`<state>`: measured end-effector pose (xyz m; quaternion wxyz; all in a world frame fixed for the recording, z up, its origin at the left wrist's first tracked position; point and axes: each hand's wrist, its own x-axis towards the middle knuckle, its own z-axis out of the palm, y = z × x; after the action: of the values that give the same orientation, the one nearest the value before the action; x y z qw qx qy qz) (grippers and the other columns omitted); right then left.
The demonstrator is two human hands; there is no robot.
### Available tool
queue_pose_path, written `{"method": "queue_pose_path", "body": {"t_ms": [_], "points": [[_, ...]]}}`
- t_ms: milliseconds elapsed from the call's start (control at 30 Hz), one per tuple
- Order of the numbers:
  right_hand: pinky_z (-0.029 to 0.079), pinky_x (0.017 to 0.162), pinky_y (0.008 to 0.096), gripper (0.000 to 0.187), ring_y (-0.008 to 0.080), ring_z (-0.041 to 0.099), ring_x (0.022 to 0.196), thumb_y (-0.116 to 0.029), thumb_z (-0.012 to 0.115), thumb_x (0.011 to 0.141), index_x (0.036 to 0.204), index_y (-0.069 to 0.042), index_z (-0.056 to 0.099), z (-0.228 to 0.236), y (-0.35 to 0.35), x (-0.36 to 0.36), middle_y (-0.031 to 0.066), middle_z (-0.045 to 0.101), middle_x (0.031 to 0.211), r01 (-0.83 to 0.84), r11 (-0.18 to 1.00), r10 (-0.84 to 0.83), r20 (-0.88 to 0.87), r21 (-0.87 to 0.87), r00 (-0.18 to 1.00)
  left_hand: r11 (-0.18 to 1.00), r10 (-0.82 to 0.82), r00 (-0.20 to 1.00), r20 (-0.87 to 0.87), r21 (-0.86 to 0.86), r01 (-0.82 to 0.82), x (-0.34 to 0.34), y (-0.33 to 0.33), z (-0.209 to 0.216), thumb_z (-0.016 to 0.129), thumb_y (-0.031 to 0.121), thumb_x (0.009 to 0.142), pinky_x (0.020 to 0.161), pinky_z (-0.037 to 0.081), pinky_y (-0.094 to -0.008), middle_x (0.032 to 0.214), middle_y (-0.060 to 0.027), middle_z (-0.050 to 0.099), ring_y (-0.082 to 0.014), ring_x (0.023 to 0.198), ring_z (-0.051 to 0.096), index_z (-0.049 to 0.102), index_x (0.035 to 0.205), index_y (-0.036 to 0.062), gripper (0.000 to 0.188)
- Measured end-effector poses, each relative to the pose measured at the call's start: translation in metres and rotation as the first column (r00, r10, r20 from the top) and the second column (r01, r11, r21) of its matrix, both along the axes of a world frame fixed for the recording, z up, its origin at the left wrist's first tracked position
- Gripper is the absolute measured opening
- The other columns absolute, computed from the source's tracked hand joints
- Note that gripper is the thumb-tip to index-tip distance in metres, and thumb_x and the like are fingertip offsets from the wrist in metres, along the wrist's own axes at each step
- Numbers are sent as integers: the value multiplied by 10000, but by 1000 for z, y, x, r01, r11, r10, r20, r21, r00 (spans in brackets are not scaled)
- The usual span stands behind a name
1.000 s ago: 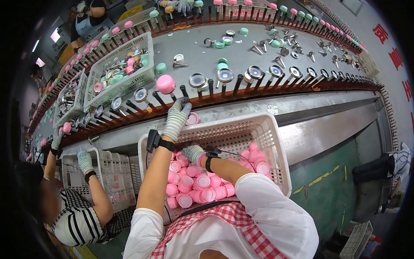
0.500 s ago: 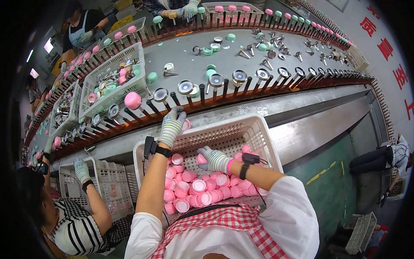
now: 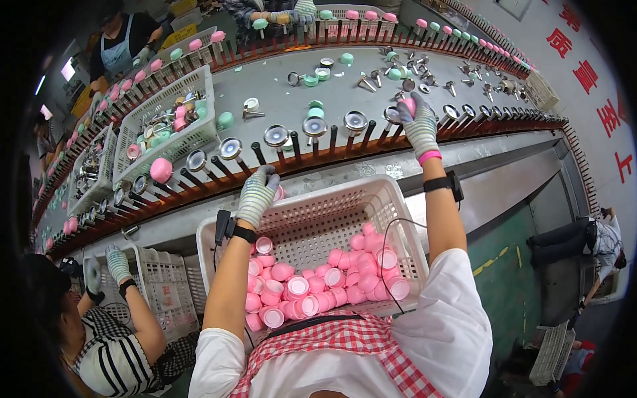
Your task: The recorder is putting pink lids on cosmetic jars as they move along a conveyor belt in a factory setting.
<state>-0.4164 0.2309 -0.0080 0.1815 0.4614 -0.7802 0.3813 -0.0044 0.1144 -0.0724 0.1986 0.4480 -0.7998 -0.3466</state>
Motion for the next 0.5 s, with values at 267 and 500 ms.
{"method": "queue_pose_path", "body": {"t_ms": [267, 500], "points": [[449, 932, 464, 672, 376, 568, 1093, -351, 753, 728, 1303, -131, 480, 40, -34, 82, 178, 569, 1195, -205, 785, 336, -124, 585, 934, 999, 33, 999, -4, 4, -33, 12, -4, -6, 560, 279, 892, 911, 483, -407, 1074, -210, 661, -348, 1025, 632, 603, 1159, 41, 360], [509, 784, 487, 630, 412, 620, 955, -250, 760, 721, 1253, -106, 457, 30, -49, 118, 193, 557, 1133, -238, 778, 387, -145, 581, 911, 993, 7, 1000, -2, -117, -7, 6, 0, -11, 554, 273, 896, 878, 496, -405, 1054, -195, 667, -337, 994, 642, 599, 1157, 33, 357]]}}
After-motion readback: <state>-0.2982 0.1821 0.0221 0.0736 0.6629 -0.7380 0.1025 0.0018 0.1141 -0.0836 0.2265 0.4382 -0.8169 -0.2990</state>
